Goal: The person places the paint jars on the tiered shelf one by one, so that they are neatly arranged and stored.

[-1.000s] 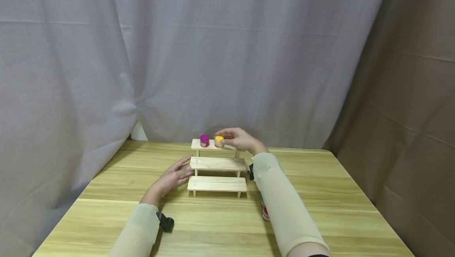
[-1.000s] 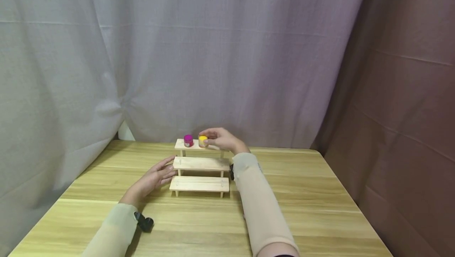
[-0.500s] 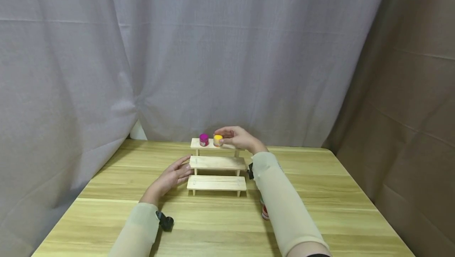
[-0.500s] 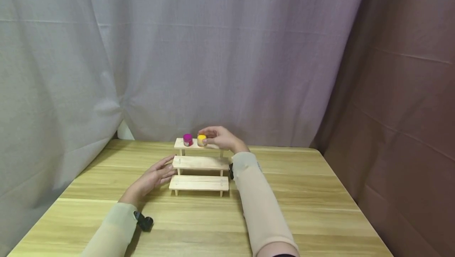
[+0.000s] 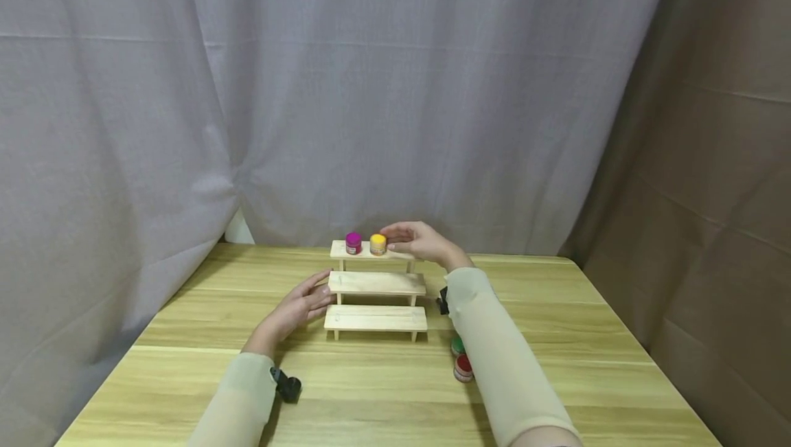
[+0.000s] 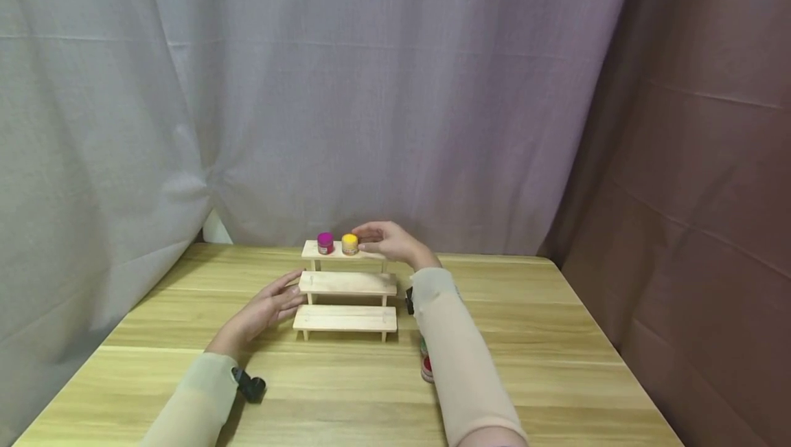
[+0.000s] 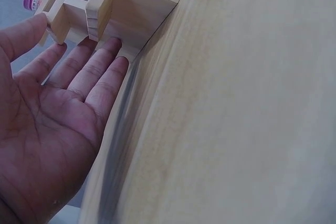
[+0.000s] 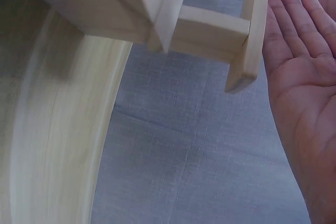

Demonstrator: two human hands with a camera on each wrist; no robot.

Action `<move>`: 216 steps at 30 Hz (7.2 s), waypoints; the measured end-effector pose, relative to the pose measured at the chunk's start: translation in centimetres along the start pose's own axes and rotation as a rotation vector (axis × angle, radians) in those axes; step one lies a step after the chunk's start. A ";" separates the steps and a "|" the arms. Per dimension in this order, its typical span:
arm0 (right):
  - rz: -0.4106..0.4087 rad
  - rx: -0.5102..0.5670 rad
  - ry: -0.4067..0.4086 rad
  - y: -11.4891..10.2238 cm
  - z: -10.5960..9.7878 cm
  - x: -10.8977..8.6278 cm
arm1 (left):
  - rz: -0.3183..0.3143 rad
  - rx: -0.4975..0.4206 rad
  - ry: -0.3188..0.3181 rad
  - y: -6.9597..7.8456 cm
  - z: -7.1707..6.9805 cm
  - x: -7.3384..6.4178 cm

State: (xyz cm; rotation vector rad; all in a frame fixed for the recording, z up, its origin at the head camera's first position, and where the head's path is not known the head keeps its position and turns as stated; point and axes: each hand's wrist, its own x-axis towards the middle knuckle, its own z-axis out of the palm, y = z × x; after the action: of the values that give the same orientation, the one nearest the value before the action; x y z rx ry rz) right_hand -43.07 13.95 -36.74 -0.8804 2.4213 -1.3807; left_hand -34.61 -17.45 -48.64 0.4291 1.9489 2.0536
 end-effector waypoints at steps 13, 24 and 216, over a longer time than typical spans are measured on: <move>-0.019 -0.001 -0.025 0.7 -1.3 -1.7 | -0.002 0.002 0.016 0.0 0.2 -0.1; -0.031 0.000 -0.018 1.7 -2.8 -4.5 | 0.004 -0.002 0.000 -0.2 0.1 0.0; 0.084 -0.051 -0.006 1.6 -3.7 -2.0 | -0.015 0.005 0.006 0.2 0.2 -0.2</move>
State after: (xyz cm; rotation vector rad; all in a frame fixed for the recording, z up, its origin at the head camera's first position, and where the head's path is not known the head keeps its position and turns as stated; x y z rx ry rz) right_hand -43.78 18.41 -36.27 -0.7837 2.4693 -1.2897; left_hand -34.38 -17.37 -48.39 0.4089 1.9553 2.0436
